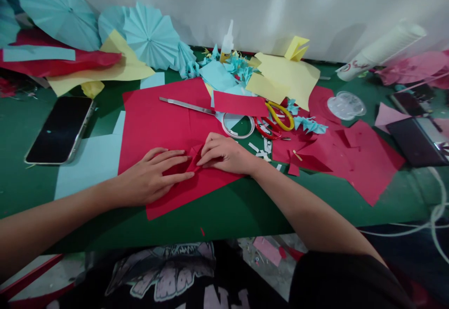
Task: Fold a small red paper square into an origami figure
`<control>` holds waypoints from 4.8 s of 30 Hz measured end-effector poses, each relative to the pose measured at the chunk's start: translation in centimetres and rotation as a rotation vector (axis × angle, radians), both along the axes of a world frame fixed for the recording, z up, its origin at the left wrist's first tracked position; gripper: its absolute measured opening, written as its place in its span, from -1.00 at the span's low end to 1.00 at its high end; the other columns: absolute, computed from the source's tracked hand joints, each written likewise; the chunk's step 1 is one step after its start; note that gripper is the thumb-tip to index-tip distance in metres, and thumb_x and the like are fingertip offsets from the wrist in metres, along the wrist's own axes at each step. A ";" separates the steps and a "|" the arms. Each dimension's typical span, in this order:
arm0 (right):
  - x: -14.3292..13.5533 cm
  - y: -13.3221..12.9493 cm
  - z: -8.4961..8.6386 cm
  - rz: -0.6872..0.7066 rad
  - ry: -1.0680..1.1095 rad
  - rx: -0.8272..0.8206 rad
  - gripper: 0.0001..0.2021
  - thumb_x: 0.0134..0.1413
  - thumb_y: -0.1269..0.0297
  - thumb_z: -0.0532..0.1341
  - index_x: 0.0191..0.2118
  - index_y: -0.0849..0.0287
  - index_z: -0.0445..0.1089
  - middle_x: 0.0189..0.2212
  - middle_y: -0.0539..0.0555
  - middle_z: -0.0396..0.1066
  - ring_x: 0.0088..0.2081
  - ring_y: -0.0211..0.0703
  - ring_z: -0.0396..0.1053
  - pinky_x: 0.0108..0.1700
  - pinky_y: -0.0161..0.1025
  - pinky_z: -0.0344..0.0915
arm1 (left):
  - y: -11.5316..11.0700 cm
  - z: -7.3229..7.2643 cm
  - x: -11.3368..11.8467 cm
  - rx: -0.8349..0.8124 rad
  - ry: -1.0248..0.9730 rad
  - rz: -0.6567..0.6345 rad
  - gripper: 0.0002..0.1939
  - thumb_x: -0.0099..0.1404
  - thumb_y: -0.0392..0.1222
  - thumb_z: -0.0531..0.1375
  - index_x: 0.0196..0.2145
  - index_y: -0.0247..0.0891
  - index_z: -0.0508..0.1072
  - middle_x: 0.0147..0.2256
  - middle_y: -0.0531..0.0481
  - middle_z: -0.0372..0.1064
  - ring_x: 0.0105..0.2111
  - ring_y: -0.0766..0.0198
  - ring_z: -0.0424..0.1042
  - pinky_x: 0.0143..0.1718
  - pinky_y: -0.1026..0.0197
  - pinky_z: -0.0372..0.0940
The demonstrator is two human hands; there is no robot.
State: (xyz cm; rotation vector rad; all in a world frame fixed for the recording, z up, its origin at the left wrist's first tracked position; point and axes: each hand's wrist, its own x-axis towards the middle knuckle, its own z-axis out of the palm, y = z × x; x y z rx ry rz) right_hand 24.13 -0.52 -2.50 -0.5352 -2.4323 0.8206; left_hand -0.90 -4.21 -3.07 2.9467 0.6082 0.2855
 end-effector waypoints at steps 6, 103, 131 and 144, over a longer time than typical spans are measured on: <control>0.2 -0.1 -0.2 0.014 -0.054 0.211 -0.88 0.11 0.38 0.15 -0.35 0.19 0.44 -0.39 0.11 0.37 -0.31 -0.22 0.21 -0.25 -0.20 0.23 | 0.0 0.1 0.1 0.011 0.022 0.004 -0.57 0.29 -0.27 0.01 0.11 -0.06 0.22 0.14 -0.12 0.13 0.15 -0.01 0.07 0.03 -0.08 0.03; -2.1 -2.5 1.1 -0.468 -0.276 -0.177 -0.91 -0.05 0.38 0.25 -0.49 0.24 0.34 -0.38 0.05 0.29 -0.35 -0.24 0.26 -0.26 -0.22 0.12 | -1.0 0.4 0.4 0.159 -0.115 -0.051 -0.69 0.28 -0.39 -0.02 -0.07 -0.38 0.40 -0.08 -0.17 0.41 -0.05 0.05 0.35 -0.06 -0.01 0.24; -1.1 -1.6 0.0 -0.304 -0.143 0.085 -0.84 0.07 0.25 0.19 -0.42 0.22 0.40 -0.36 0.09 0.36 -0.32 -0.22 0.34 -0.23 -0.20 0.20 | -0.4 -0.2 0.4 -0.107 -0.345 0.083 -0.76 0.27 -0.37 0.03 -0.13 -0.31 0.38 -0.17 -0.11 0.40 -0.07 0.14 0.29 -0.07 0.04 0.23; -2.7 -3.0 0.6 -0.587 -0.258 -0.124 -0.83 -0.09 0.26 0.29 -0.44 0.21 0.30 -0.39 0.05 0.30 -0.34 -0.21 0.27 -0.26 -0.20 0.16 | -0.3 -0.2 0.5 -0.073 -0.338 0.060 -0.79 0.30 -0.25 0.08 -0.12 -0.36 0.35 -0.17 -0.15 0.40 -0.06 0.12 0.31 -0.08 0.07 0.24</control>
